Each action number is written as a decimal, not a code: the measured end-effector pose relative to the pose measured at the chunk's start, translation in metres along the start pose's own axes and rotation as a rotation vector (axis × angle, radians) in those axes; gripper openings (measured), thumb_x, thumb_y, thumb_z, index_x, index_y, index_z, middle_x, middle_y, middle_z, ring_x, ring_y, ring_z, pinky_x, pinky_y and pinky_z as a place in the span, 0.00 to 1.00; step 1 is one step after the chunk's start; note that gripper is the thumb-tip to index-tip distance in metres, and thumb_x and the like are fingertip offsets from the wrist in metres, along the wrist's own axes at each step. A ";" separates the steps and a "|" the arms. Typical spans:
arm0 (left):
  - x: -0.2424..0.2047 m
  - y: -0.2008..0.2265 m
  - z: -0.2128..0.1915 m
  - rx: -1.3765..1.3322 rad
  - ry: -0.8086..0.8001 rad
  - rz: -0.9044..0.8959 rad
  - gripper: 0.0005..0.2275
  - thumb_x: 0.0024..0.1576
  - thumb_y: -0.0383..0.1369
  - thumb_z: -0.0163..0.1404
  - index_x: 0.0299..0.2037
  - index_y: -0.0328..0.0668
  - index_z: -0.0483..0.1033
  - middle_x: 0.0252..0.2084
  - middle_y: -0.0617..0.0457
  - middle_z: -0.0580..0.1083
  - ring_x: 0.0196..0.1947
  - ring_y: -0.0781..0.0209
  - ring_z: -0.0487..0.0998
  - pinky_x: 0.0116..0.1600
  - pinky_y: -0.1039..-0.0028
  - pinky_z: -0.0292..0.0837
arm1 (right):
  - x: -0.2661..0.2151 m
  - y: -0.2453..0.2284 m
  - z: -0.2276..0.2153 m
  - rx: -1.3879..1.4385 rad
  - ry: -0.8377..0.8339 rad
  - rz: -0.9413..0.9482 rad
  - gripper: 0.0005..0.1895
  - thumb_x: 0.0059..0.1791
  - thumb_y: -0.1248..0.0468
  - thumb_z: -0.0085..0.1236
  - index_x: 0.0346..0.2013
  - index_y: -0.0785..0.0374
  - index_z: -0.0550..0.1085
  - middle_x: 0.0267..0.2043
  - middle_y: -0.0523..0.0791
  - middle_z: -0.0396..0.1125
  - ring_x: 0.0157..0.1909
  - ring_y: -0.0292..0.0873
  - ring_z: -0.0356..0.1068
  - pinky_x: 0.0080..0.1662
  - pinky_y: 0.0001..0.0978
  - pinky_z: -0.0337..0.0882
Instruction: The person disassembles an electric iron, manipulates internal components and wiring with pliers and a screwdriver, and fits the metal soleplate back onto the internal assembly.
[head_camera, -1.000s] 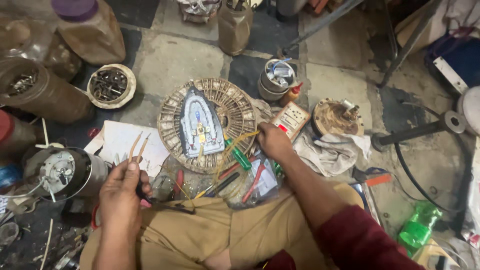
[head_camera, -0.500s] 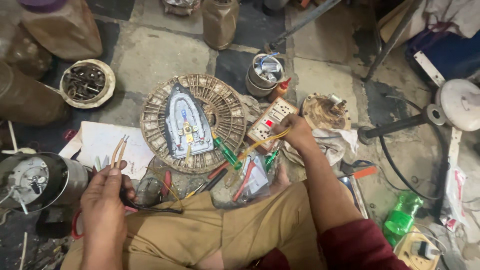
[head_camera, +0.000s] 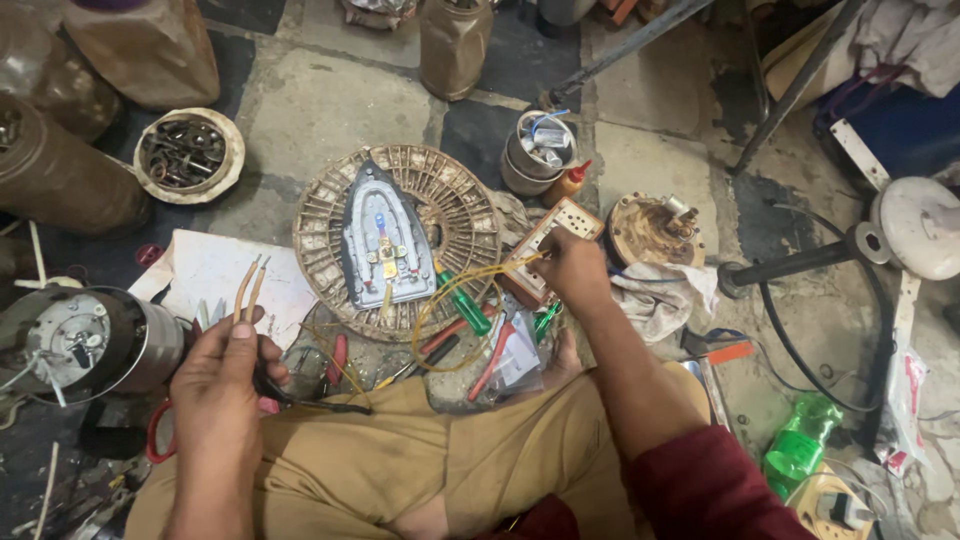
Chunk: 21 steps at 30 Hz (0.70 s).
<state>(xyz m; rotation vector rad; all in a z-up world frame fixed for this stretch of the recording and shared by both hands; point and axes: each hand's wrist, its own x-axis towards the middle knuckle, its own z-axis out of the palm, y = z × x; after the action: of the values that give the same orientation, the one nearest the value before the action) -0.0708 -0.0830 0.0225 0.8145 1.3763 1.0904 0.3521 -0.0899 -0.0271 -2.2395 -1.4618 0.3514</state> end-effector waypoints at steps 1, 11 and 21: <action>0.001 0.000 0.001 -0.030 -0.002 0.013 0.10 0.66 0.35 0.48 0.51 0.38 0.75 0.31 0.54 0.74 0.25 0.67 0.73 0.22 0.80 0.63 | -0.002 -0.003 0.000 -0.013 -0.012 -0.019 0.18 0.37 0.62 0.72 0.38 0.64 0.78 0.36 0.54 0.75 0.41 0.55 0.77 0.44 0.45 0.74; -0.056 -0.018 0.017 -0.045 0.021 0.067 0.07 0.60 0.30 0.55 0.42 0.34 0.79 0.37 0.51 0.79 0.36 0.66 0.77 0.41 0.80 0.73 | -0.101 -0.083 -0.021 0.386 0.120 -0.141 0.14 0.50 0.66 0.56 0.51 0.59 0.75 0.43 0.50 0.75 0.44 0.48 0.77 0.50 0.40 0.75; -0.094 -0.040 0.072 0.028 0.079 0.306 0.08 0.58 0.30 0.58 0.40 0.30 0.81 0.40 0.55 0.76 0.38 0.68 0.75 0.43 0.78 0.71 | -0.185 -0.138 0.065 1.112 -0.501 -0.167 0.10 0.59 0.63 0.52 0.48 0.70 0.73 0.42 0.44 0.70 0.47 0.37 0.67 0.51 0.30 0.70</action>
<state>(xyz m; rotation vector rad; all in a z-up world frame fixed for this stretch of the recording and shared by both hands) 0.0161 -0.1726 0.0223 1.0360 1.3634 1.3534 0.1372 -0.1968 -0.0211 -1.1553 -1.1681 1.3434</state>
